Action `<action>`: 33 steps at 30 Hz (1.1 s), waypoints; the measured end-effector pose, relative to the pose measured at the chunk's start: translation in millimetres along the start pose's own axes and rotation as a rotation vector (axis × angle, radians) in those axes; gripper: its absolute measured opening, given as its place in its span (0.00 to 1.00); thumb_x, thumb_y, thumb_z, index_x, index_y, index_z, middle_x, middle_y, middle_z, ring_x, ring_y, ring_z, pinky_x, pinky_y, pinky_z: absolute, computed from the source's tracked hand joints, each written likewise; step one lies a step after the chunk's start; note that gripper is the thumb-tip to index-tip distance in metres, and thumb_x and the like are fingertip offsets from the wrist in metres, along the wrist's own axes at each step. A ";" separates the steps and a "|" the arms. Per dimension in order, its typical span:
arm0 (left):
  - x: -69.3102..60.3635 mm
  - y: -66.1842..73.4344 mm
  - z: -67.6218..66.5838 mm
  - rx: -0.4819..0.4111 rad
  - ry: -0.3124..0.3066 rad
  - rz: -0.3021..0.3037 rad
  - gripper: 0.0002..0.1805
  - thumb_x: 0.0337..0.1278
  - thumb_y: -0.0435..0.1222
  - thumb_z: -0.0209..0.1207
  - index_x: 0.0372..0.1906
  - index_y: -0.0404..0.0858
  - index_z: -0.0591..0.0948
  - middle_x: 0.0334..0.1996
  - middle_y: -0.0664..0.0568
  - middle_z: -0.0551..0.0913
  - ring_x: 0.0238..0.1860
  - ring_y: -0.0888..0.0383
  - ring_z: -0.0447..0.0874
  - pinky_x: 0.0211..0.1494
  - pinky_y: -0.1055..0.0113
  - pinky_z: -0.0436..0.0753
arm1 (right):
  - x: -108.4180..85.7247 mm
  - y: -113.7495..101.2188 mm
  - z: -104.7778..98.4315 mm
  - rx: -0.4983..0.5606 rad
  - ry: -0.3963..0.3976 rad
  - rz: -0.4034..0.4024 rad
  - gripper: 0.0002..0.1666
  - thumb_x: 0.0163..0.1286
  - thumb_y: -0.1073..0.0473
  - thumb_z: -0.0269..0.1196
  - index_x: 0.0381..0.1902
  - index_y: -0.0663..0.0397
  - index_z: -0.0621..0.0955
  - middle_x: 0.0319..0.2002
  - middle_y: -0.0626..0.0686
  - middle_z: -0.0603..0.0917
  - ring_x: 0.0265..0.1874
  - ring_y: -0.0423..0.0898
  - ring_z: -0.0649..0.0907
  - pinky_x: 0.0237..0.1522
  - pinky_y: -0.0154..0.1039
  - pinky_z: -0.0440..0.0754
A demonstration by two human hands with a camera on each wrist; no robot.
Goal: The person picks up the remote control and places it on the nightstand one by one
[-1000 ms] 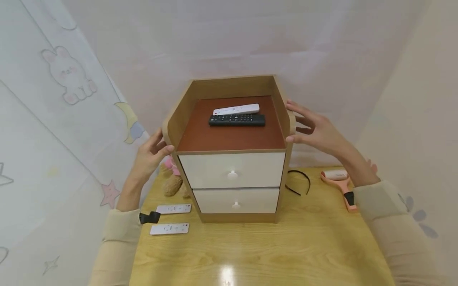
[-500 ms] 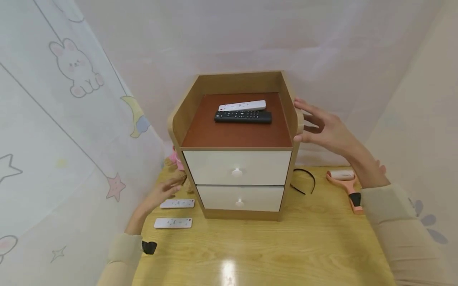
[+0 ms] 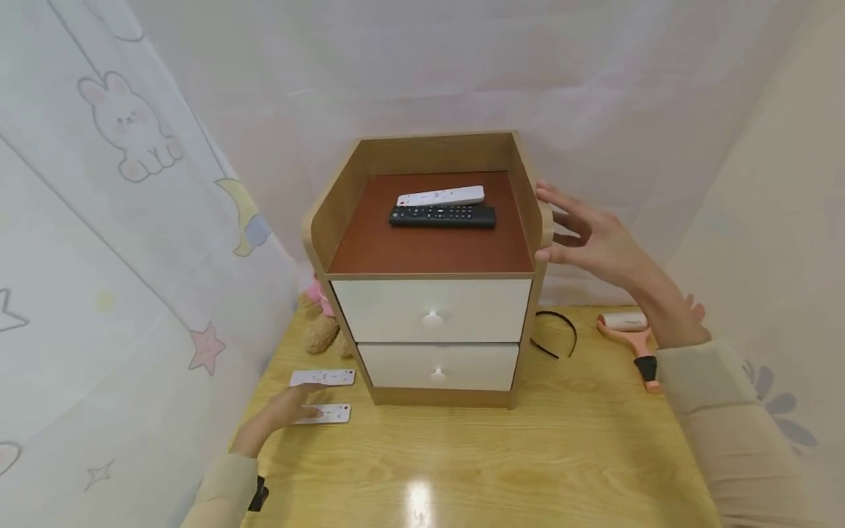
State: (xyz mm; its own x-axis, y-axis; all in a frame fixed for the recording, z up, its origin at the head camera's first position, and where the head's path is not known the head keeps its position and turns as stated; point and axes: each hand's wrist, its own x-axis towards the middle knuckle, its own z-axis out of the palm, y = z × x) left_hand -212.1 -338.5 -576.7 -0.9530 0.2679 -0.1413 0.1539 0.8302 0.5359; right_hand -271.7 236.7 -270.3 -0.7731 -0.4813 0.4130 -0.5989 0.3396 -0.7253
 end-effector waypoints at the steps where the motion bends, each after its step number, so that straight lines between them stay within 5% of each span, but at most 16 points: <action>1: -1.2 -4.9 4.2 0.011 -0.001 0.007 0.31 0.50 0.35 0.69 0.61 0.31 0.75 0.59 0.36 0.76 0.61 0.35 0.71 0.61 0.40 0.70 | 0.4 -0.6 0.4 0.002 0.001 -0.001 0.52 0.56 0.76 0.68 0.74 0.43 0.61 0.76 0.44 0.54 0.70 0.58 0.62 0.55 0.23 0.74; 9: -9.8 -25.3 26.4 0.094 0.017 0.016 0.32 0.43 0.27 0.71 0.59 0.36 0.78 0.59 0.40 0.77 0.59 0.38 0.74 0.58 0.41 0.75 | 2.0 -1.8 2.9 0.033 -0.011 -0.023 0.50 0.57 0.77 0.67 0.74 0.47 0.61 0.76 0.46 0.54 0.70 0.54 0.63 0.56 0.24 0.74; 19: -15.2 -28.3 28.4 0.207 0.038 0.023 0.29 0.43 0.19 0.66 0.56 0.36 0.80 0.56 0.41 0.80 0.55 0.39 0.78 0.54 0.43 0.78 | -0.4 -1.6 4.3 0.015 0.000 -0.022 0.51 0.57 0.77 0.66 0.74 0.47 0.61 0.76 0.46 0.54 0.70 0.57 0.63 0.55 0.24 0.74; 25: -18.4 -30.6 28.8 0.260 0.073 -0.017 0.26 0.51 0.23 0.64 0.57 0.39 0.80 0.56 0.43 0.80 0.53 0.40 0.79 0.52 0.40 0.78 | -1.9 -0.9 4.7 0.014 -0.001 -0.036 0.51 0.57 0.78 0.66 0.75 0.47 0.60 0.76 0.46 0.54 0.69 0.55 0.64 0.54 0.25 0.76; 33: -21.2 -32.7 29.4 0.287 0.153 0.008 0.29 0.42 0.24 0.69 0.55 0.40 0.82 0.52 0.44 0.82 0.50 0.41 0.81 0.47 0.44 0.81 | -2.4 -0.2 3.5 0.000 0.001 -0.047 0.51 0.57 0.78 0.66 0.75 0.47 0.60 0.76 0.47 0.54 0.69 0.51 0.65 0.55 0.25 0.75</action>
State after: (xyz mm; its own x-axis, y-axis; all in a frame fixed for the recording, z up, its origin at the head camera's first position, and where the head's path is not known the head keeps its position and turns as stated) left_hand -189.3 -357.0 -615.7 -0.9763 0.2162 0.0000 0.2078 0.9381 0.2770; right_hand -269.0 235.0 -273.1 -0.7441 -0.4959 0.4476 -0.6348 0.3162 -0.7050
